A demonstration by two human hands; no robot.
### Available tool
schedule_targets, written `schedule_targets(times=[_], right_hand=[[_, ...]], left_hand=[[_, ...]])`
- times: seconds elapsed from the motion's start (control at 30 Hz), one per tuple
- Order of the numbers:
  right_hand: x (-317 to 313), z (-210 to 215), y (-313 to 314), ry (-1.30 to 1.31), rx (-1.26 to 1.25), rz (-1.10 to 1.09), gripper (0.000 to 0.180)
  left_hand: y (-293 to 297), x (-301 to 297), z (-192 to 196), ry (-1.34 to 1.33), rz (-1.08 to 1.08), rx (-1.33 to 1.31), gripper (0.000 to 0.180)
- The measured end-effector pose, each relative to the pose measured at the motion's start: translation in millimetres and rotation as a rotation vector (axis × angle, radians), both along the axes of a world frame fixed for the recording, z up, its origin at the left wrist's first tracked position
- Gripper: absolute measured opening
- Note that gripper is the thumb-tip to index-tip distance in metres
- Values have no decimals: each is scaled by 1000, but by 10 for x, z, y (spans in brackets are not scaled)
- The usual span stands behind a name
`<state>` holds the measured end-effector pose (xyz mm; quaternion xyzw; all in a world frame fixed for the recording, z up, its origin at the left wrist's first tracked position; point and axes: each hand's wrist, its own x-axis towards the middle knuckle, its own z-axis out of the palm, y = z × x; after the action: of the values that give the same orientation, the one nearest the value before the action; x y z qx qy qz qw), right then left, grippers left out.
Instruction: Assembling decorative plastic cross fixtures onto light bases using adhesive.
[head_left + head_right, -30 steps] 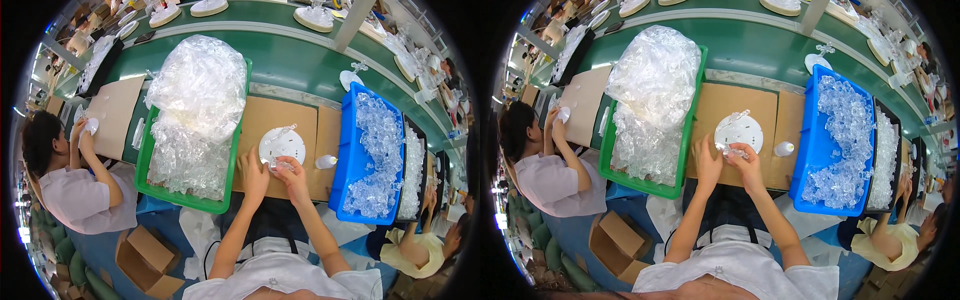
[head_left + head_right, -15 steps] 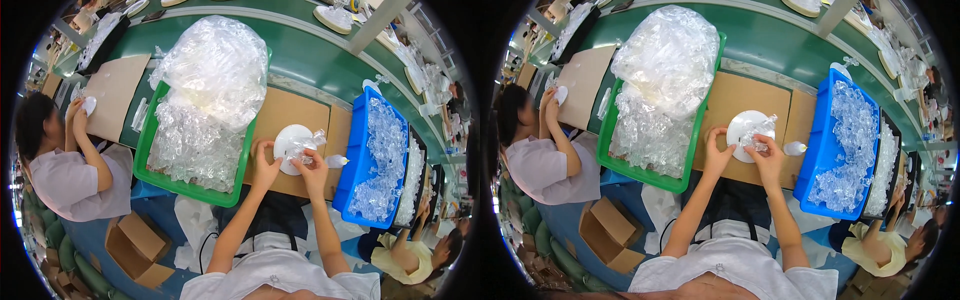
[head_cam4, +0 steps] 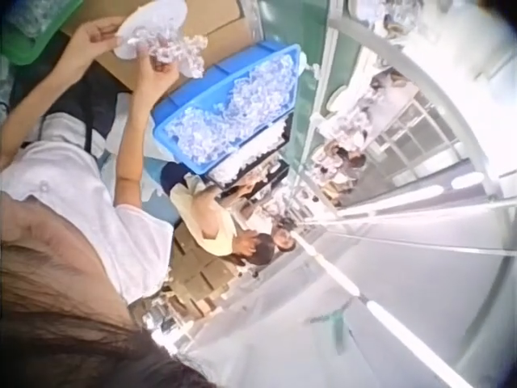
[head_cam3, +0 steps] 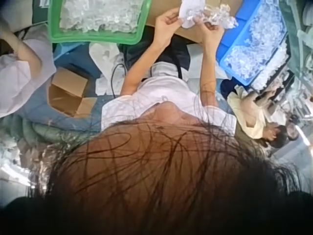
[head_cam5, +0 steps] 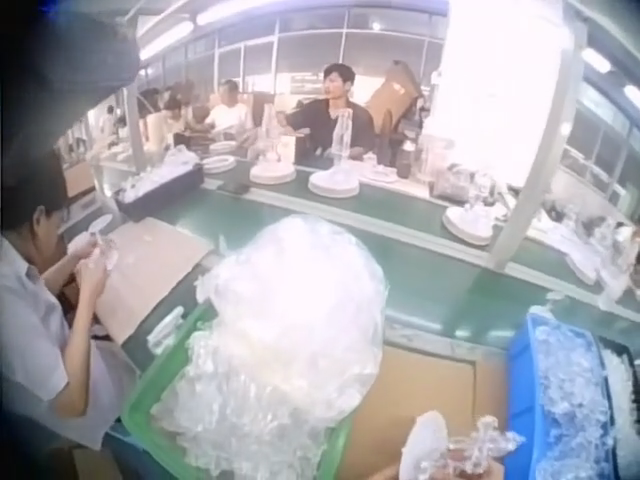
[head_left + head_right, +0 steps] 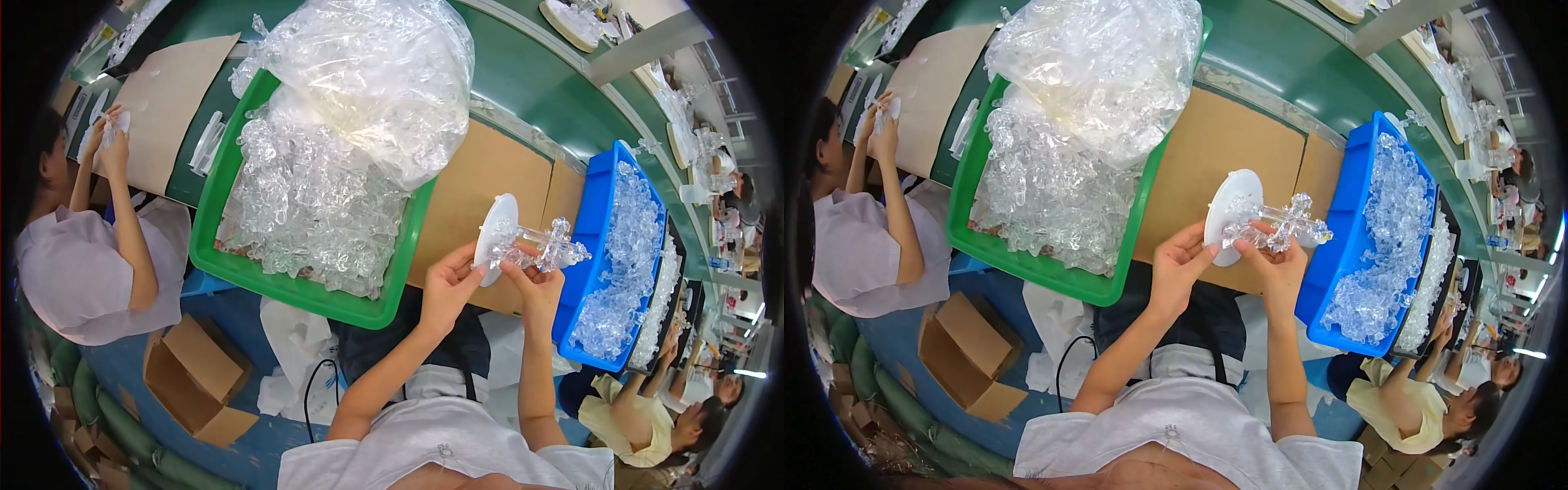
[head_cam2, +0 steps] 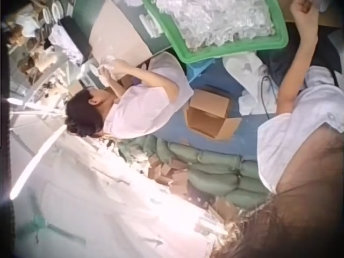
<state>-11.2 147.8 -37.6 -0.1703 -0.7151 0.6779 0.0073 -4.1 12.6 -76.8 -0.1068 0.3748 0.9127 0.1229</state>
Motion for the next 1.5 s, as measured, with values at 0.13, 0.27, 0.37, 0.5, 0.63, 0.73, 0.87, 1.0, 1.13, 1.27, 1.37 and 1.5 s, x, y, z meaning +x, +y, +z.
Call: schedule_targets(times=[0.13, 0.27, 0.37, 0.5, 0.63, 0.73, 0.87, 1.0, 1.13, 1.27, 1.37, 1.5], right_hand=[[-14, 65, -96, 37, 56, 10, 36], [-23, 64, -131, 74, 118, 5, 35], [-20, 82, -181, 62, 154, -15, 34], [10, 68, -213, 69, 170, -60, 33], [24, 17, -212, 61, 140, -77, 34], [32, 23, -234, 100, 165, -85, 35], [2, 43, -220, 70, 146, -93, 35], [6, 46, -253, 86, 173, -100, 36], [-31, 129, -350, 78, 235, -77, 37], [-96, 127, -214, -32, 300, 26, 37], [-91, 166, -89, -57, 212, 47, 36], [-21, 165, -18, -18, 146, 53, 31]], left_hand=[[10, 9, -9, 28, 14, 10, 41], [40, 29, -2, 39, 53, 38, 40], [34, 21, 3, 41, 67, 47, 40], [58, 44, -14, 65, 81, 27, 40], [78, 56, -1, 83, 85, 11, 41], [89, 54, -1, 103, 95, -5, 41], [113, 54, 9, 101, 99, 32, 41], [108, 74, 20, 113, 100, 3, 42], [111, 62, -17, 116, 147, -11, 43], [99, 53, -86, 151, 175, -72, 42], [201, 127, -48, 149, 167, -97, 41], [208, 163, -50, 162, 111, -154, 41]])
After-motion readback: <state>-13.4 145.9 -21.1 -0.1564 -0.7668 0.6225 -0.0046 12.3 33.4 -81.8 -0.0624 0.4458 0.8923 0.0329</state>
